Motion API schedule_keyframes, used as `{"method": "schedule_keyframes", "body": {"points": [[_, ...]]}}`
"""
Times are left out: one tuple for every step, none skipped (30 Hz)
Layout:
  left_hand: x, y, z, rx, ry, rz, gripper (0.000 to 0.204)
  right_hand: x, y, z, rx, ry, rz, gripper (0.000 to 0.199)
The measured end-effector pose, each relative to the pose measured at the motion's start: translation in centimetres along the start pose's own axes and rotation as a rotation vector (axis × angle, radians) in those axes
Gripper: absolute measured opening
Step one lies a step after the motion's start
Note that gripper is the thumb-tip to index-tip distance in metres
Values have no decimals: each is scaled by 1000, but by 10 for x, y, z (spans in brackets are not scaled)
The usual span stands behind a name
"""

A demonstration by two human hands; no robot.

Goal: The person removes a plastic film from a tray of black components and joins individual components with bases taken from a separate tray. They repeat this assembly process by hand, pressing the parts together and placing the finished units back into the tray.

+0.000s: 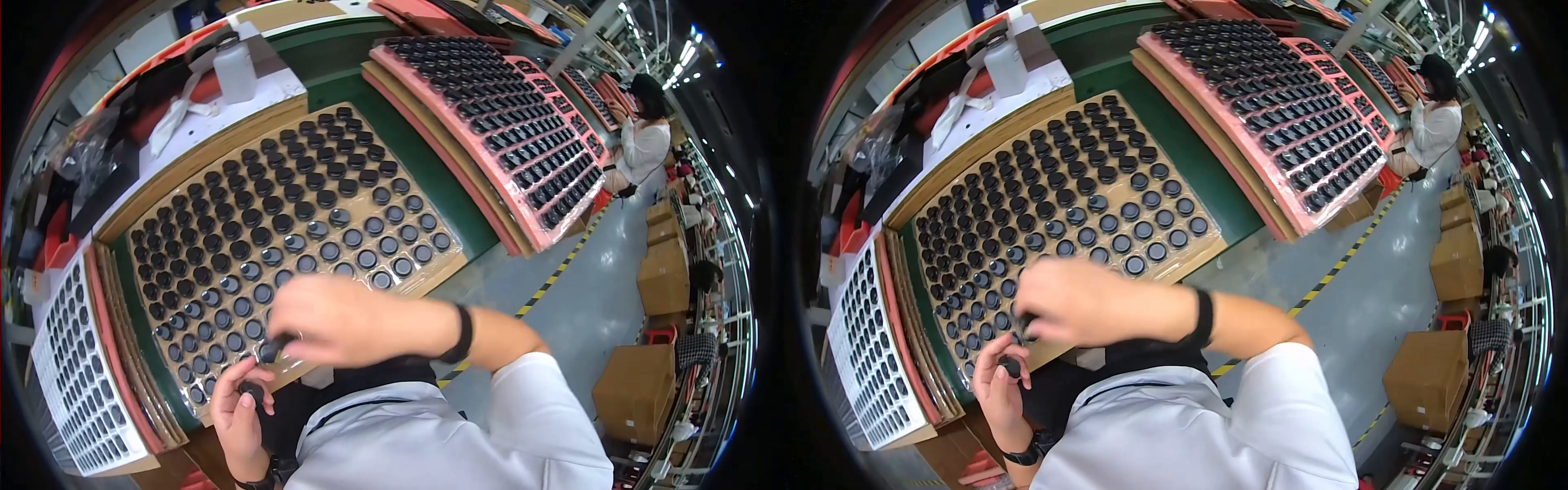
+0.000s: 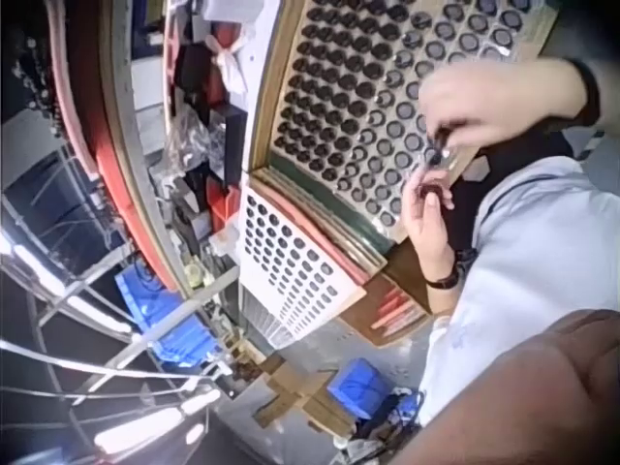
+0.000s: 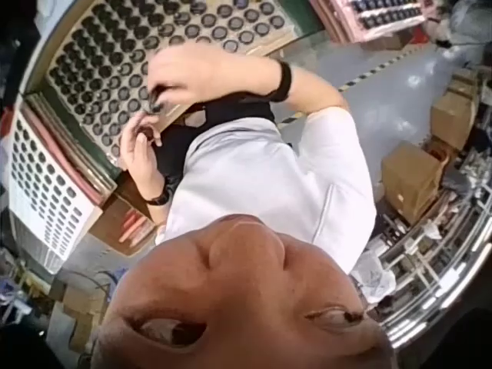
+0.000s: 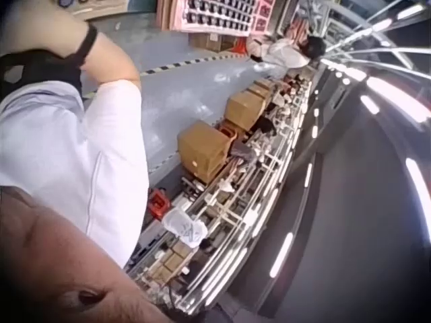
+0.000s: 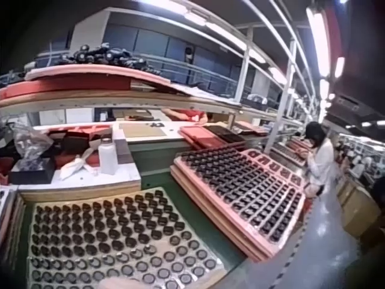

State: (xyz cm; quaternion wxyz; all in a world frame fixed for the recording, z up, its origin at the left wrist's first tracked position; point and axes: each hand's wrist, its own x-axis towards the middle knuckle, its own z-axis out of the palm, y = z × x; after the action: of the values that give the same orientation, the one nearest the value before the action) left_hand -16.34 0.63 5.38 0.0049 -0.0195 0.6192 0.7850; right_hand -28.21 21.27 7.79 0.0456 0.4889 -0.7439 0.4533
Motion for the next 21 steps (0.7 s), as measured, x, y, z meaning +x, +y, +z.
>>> {"method": "schedule_keyframes", "body": {"points": [[0,-2,0,-1,-10,2,34,1,-6,13,67,-40,-64,26],[-2,-6,-6,-40,-17,-15,37,4,-14,23,60,-41,-65,26],[-3,-8,-11,-74,-28,-38,41,5,-22,28,12,-3,-105,26],[-3,-9,-14,-108,-38,-62,45,6,-26,31,-36,35,-144,27],[-4,-9,-16,-108,-41,-62,45,6,-26,34,-39,37,-143,27],[-5,-10,-18,-117,-32,-33,46,7,-26,36,-40,48,-163,27],[-6,-11,-19,-125,-22,-4,48,7,-26,38,-39,59,-183,27],[-7,-11,-20,-132,-9,25,49,7,-26,40,-37,70,-204,27],[-9,-11,-20,-130,-7,24,49,6,-26,40,-34,71,-205,27],[-10,-11,-20,-114,21,32,49,7,-25,40,-23,44,-212,28],[-13,-11,-20,-96,53,40,50,8,-25,40,-8,17,-221,28],[-16,-11,-20,-76,88,51,50,8,-24,41,8,-12,-234,29],[-17,-12,-17,-68,111,56,50,7,-21,42,26,-19,-250,29],[-14,-11,-13,-104,98,73,49,6,-17,45,258,30,-149,28],[-11,-9,-8,-138,88,91,48,3,-16,47,492,69,-43,27],[-6,-6,-4,-145,80,105,45,0,-19,47,771,122,131,29],[-1,-2,-1,-151,72,119,43,-5,-20,46,1043,161,321,30],[4,4,3,-150,53,113,40,-11,-15,47,1241,206,403,33],[7,8,6,-154,35,110,36,-17,-9,49,1429,242,497,35],[11,10,8,-139,78,117,36,-19,-7,51,1459,202,494,35],[15,8,9,-101,26,177,35,-22,-7,53,1599,247,509,36]]}}
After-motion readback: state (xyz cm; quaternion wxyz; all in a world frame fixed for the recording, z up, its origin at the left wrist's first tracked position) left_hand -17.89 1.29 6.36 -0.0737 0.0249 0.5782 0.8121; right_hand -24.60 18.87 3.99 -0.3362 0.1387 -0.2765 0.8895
